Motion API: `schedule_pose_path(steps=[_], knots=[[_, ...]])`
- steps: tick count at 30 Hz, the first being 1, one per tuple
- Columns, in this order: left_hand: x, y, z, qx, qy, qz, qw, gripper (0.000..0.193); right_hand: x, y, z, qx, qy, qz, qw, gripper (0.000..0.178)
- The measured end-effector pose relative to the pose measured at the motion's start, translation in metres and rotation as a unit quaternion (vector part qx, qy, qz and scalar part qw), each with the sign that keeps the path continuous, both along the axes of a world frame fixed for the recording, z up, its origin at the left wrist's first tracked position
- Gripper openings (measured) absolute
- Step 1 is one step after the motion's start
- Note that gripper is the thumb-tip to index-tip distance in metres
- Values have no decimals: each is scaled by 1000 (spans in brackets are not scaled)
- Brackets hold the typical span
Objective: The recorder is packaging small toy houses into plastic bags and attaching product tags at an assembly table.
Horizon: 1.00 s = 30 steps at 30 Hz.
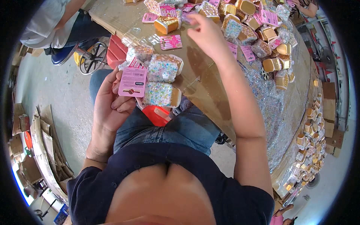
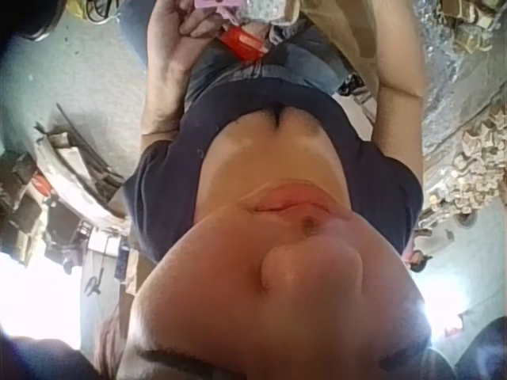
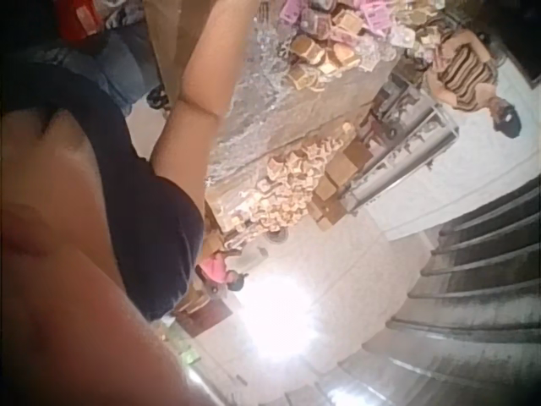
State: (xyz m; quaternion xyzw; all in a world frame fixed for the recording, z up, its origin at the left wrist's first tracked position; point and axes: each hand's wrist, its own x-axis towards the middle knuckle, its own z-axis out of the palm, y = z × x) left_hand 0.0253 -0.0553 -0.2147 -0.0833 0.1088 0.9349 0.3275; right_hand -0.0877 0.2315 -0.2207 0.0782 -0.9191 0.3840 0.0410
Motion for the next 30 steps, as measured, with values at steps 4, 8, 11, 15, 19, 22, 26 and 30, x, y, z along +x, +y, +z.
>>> schedule_pose_path(steps=[4,8,11,15,19,22,26,30], knots=[[1,1,2,38,-14,17,999,19,-29,-16,-23,60,91,48,993,83],[0,0,15,43,31,84,995,27,-43,-27,-24,23,75,76,994,99],[-3,-2,29,17,24,107,994,34,-35,-23,-15,19,91,79,993,98],[-6,-1,39,-3,11,101,995,41,5,-21,31,-12,129,116,985,84],[-7,9,44,-14,33,65,997,40,29,-1,49,-322,30,129,937,62],[-6,21,44,-26,56,8,998,42,48,-5,73,-600,-32,16,799,73],[0,41,60,-121,84,37,988,46,65,7,86,-645,-146,136,738,83],[3,50,66,-168,128,45,976,47,88,-7,97,-666,-193,159,703,84]])
